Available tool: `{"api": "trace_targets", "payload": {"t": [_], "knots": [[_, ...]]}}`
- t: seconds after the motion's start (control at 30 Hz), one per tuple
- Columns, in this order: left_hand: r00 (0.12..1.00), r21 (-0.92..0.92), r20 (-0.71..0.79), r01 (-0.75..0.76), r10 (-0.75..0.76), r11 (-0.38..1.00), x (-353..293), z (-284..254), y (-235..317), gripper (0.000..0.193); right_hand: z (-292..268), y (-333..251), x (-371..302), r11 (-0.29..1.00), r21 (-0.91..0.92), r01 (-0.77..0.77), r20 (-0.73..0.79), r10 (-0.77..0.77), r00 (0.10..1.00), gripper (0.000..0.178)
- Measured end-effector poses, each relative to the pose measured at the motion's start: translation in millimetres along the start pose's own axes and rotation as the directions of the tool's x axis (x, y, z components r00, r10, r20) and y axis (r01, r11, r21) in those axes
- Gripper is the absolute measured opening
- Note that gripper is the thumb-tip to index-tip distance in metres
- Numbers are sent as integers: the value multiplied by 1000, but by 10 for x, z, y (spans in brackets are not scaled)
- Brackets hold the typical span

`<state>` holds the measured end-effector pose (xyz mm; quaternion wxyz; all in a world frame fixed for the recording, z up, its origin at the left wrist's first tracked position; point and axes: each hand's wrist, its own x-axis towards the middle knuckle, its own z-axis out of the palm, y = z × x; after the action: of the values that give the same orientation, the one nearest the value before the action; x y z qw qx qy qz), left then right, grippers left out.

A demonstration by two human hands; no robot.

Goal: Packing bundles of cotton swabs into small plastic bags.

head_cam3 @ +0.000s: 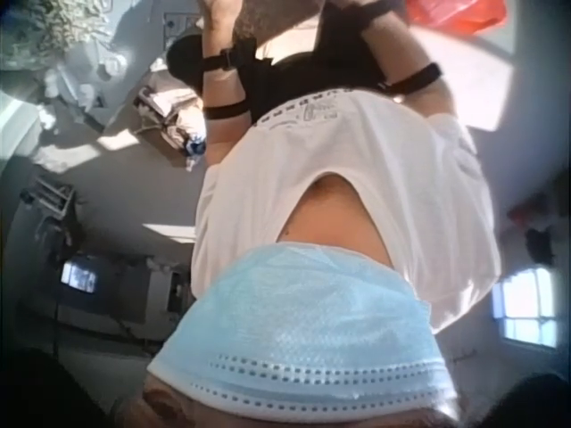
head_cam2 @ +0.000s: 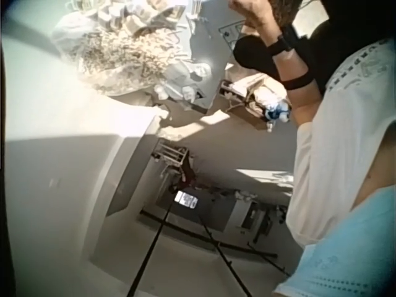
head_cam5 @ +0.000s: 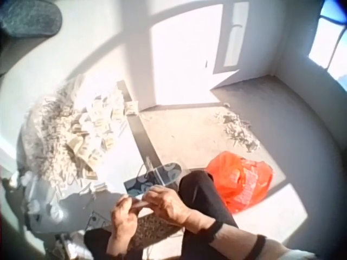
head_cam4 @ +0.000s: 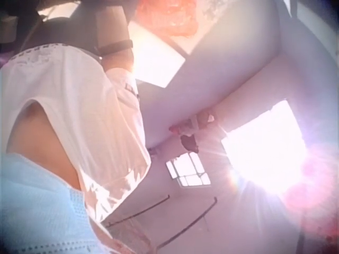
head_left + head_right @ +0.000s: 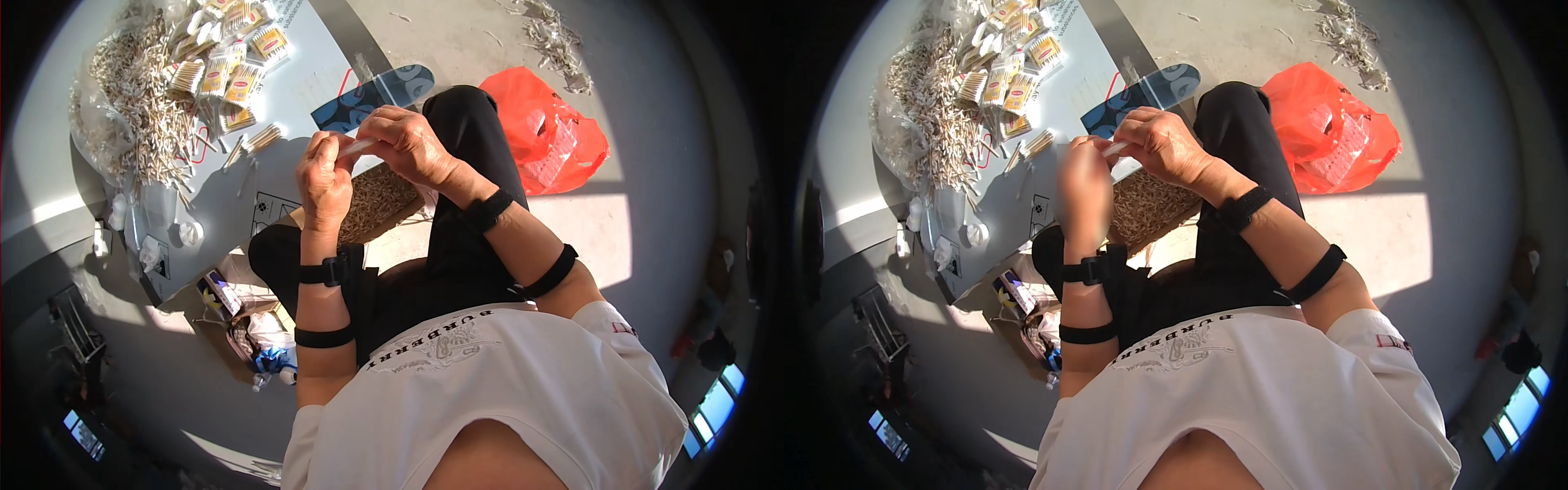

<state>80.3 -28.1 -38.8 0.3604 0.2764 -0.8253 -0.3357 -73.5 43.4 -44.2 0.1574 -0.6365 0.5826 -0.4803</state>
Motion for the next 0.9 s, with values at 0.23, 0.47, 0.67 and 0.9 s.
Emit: {"api": "trace_targets", "payload": {"t": [0.23, 0.47, 0.67, 0.9], "knots": [[996, -169, 16, 95, -93, 981, -48, -55, -81, 19, -21, -60, -24, 977, 169, -130, 26, 127, 992, 22], [993, -185, -117, -6, -16, 983, -72, 28, 21, 18, -24, -78, -32, 978, 149, -144, 37, 140, 989, 16], [996, -202, -90, -6, -12, 979, -95, 19, -56, 15, -52, -77, 32, 999, 40, 18, 21, -19, 1000, 10], [999, -92, -52, -20, 16, 996, -80, 25, -70, 10, -25, -84, 37, 999, 49, 11, -36, -9, 999, 13]]}}
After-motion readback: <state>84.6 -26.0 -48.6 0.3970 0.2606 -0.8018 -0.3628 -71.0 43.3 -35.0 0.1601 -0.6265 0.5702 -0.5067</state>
